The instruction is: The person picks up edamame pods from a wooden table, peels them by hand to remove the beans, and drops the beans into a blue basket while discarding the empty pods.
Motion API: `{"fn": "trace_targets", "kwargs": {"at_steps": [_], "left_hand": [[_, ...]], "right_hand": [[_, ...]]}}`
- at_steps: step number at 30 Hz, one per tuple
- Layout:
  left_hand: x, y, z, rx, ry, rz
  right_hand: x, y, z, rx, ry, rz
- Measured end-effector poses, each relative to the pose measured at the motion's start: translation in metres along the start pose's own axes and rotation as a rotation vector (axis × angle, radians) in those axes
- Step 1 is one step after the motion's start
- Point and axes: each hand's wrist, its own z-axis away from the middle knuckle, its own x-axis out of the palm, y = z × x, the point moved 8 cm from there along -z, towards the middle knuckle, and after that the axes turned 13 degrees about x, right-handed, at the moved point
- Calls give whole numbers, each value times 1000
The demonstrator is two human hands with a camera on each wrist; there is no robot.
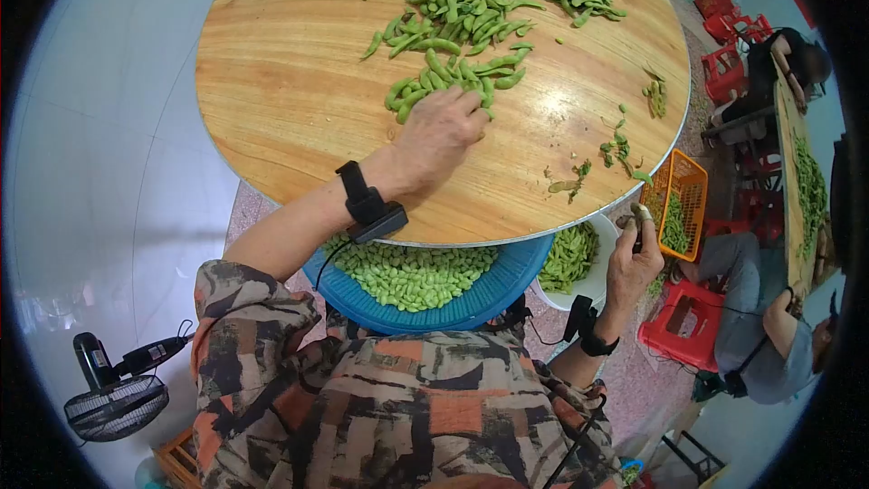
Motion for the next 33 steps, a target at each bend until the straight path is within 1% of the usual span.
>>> {"fn": "trace_targets", "kwargs": {"at_steps": [2, 4, 6, 7, 9, 10, 12, 13, 15, 19, 21, 22, 24, 25, 27, 28, 30, 31, 33], "left_hand": [[-4, 1, 7, 28, 31, 59], [-9, 5, 13, 56, 62, 118], [-22, 10, 21, 89, 180, 164], [-27, 9, 24, 91, 179, 166], [-21, 7, 29, 76, 7, 195], [-19, 5, 29, 76, 7, 195], [-11, -8, 32, -38, -39, 177], [-9, -8, 30, -37, -38, 176], [-5, -16, 26, -168, -58, 25], [1, -11, 18, -171, -26, 15], [4, -8, 13, -106, -36, 7], [3, -8, 10, -109, -36, 7], [4, -1, 0, -49, -100, -18], [4, 0, -2, -48, -100, -18], [11, 5, -7, -62, -177, -47], [14, 9, -9, -60, -178, -48], [27, 13, -11, -133, -217, -4], [28, 17, -14, -136, -218, -6], [29, 45, -26, 74, -159, 385]], "right_hand": [[-2, -5, 1, -37, 16, 23], [-5, -7, 2, -13, 19, 36], [-5, -3, 2, 11, 20, 48], [-4, -2, 2, -7, 18, 44], [-2, -2, 2, -26, 17, 41], [-1, -6, 2, -46, 17, 57], [2, -10, 5, -65, 17, 73], [2, -12, 5, -56, 11, 50], [0, -12, 5, -48, 8, 26], [-3, -6, 6, -29, -4, 44], [-1, -2, 7, -35, -12, 60], [0, -1, 7, -48, -6, 68], [0, -2, 7, -61, 2, 75], [0, -2, 7, -55, 4, 67], [-1, -3, 7, -48, 8, 57], [-2, -4, 8, -41, 7, 77], [0, -3, 9, -34, 5, 96], [2, -1, 9, -45, 1, 100], [4, -3, 10, -63, -8, 100]]}}
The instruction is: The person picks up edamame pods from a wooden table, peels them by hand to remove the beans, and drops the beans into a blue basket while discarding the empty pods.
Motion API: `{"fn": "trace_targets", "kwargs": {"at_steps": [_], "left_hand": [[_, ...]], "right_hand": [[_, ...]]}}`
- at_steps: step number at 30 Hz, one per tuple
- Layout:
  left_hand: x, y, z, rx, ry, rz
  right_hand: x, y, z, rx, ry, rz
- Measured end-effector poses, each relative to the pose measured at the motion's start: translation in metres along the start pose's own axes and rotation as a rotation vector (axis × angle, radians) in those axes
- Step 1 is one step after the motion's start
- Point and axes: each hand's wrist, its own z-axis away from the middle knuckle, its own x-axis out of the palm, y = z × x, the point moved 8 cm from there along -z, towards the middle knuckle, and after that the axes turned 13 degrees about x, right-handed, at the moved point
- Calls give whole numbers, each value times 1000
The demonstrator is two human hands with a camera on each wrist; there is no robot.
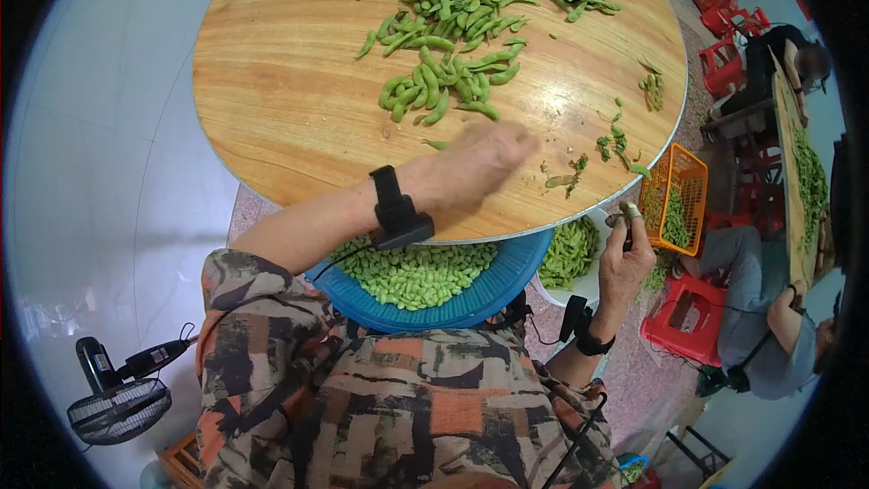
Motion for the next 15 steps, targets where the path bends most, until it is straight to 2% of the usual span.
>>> {"fn": "trace_targets", "kwargs": {"at_steps": [1, 2, 3, 4, 6, 7, 9, 13, 15], "left_hand": [[0, 6, -2, -5, 1, -3], [-6, 20, -4, 91, 99, 77], [-12, 31, -4, 190, 197, 158], [-13, 29, 1, 191, 196, 158], [-13, 10, 20, -11, 75, -122], [-16, 11, 27, -8, 73, -121], [-23, -4, 44, -273, 46, -338], [4, -7, 49, -346, -88, -390], [21, 9, 36, -262, -133, -383]], "right_hand": [[0, 0, 0, 40, -21, -9], [1, 1, -1, 82, -41, -16], [2, 4, -1, 82, -42, -17], [0, 6, -2, 36, -3, -30], [-4, 6, -2, -6, 40, -41], [-5, 7, -2, 19, 25, -47], [-5, 11, -2, 51, 10, -53], [1, 7, -2, 17, -23, 16], [0, 2, -1, 24, -3, -2]]}}
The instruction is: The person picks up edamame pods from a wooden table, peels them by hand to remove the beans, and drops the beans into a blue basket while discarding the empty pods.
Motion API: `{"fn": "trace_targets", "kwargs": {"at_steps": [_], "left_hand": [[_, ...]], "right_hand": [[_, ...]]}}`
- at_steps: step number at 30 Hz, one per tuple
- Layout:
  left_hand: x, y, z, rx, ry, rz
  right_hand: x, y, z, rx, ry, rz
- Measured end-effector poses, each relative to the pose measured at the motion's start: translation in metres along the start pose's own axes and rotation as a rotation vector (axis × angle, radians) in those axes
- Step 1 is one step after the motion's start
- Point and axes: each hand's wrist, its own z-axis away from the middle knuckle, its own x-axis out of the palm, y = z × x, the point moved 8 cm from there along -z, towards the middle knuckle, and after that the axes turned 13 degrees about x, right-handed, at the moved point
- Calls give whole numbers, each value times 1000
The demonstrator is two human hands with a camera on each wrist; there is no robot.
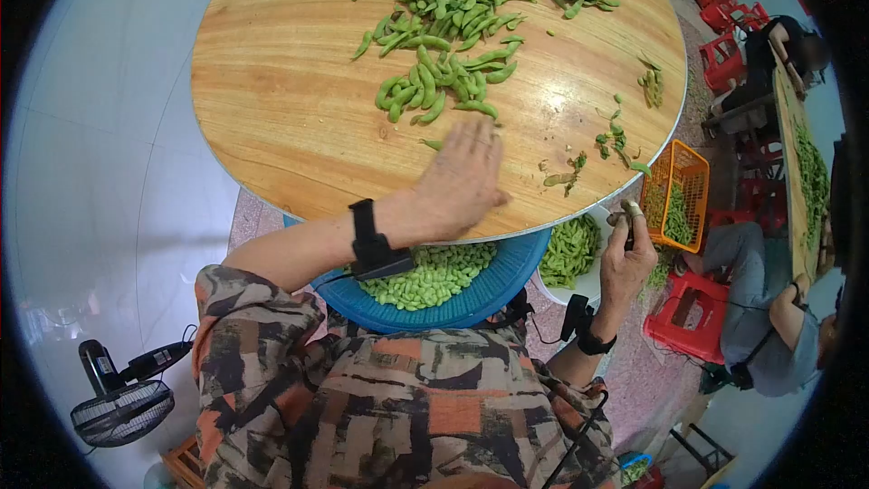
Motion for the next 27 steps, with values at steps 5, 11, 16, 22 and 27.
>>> {"fn": "trace_targets", "kwargs": {"at_steps": [5, 11, 16, 22, 27], "left_hand": [[-16, 37, -28, 313, 145, 246], [-13, 21, -8, 204, 56, 273], [4, 35, -2, 135, -18, 189], [17, 54, -63, 237, 185, 242], [-9, 50, -95, 206, 425, 489]], "right_hand": [[-1, 2, 0, -56, 9, -3], [-4, 8, 1, -46, 7, -20], [-5, 3, 1, -1, 3, 5], [-5, 1, 2, 12, 20, -38], [-9, -4, 4, 2, 54, -65]]}}
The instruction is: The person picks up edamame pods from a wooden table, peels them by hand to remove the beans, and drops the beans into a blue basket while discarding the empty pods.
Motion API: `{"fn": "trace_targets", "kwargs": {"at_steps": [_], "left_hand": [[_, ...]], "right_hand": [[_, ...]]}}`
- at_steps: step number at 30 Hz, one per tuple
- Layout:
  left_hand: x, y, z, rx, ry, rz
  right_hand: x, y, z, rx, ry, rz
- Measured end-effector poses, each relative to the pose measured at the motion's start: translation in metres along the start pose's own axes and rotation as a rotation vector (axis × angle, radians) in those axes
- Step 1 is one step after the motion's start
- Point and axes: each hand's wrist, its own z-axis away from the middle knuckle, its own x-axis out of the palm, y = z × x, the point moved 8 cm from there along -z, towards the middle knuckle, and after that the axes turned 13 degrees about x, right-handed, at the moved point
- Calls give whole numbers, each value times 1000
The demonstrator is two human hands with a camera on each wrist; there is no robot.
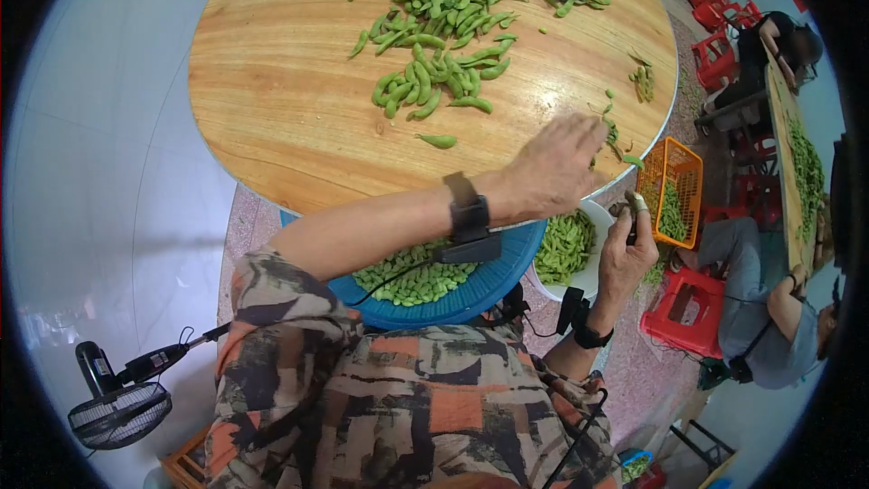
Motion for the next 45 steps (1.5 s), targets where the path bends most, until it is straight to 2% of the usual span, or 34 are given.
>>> {"fn": "trace_targets", "kwargs": {"at_steps": [2, 3, 4, 5, 6, 7, 8, 12, 14, 16, 18, 20, 21, 23, 24, 26, 30, 32, 34, 36, 38, 39, 41, 44, 45], "left_hand": [[-39, -8, -6, 65, 21, -26], [-60, -6, -3, 126, 43, -57], [-79, -20, 6, -61, 184, 86], [-94, -35, 18, -247, 323, 227], [-106, -36, 21, -244, 322, 230], [-118, -41, 28, -317, 293, 178], [-126, -47, 34, -391, 264, 127], [-135, -47, 60, -508, 267, 161], [-133, -46, 73, -474, 324, 194], [-130, -43, 79, -440, 314, 182], [-127, -37, 81, -404, 304, 167], [-123, -23, 77, -254, 268, 188], [-121, -22, 80, -252, 270, 189], [-114, -10, 80, -129, 192, 134], [-114, -8, 82, -128, 193, 135], [-108, -4, 84, -132, 119, 176], [-105, -2, 91, -111, 117, 171], [-105, -4, 96, -159, 97, 184], [-107, -5, 100, -160, 103, 180], [-108, -9, 104, -160, 111, 177], [-114, -10, 103, -84, 129, 70], [-117, -12, 102, -87, 133, 70], [-127, -12, 97, -50, 72, -192], [-129, -23, 86, -8, 11, -365], [-128, -29, 82, -10, 9, -367]], "right_hand": [[11, -6, 3, 80, -125, -267], [24, -12, 8, 168, -270, -306], [38, -30, 19, 211, -377, -420], [56, -47, 28, 71, -479, -414], [74, -66, 39, 26, -609, -441], [90, -83, 48, -106, -675, -381], [108, -92, 53, -70, -803, -332], [144, -100, 46, -181, -807, -445], [144, -101, 31, -215, -779, -450], [140, -93, 7, -192, -671, -366], [144, -77, -17, -120, -631, -432], [137, -71, -38, -106, -571, -411], [137, -67, -45, -108, -569, -409], [132, -53, -62, -77, -436, -423], [131, -50, -68, -78, -435, -421], [119, -42, -80, -90, -269, -291], [98, -28, -91, -117, -65, -183], [85, -22, -90, -81, -31, -147], [61, -15, -92, -139, 135, -30], [45, 14, -99, -104, 175, 17], [15, 40, -97, -128, 343, 107], [4, 46, -92, -132, 340, 109], [-21, 61, -79, -19, 482, 140], [-14, 38, -66, -57, 390, 95], [-3, 29, -65, 51, 234, -35]]}}
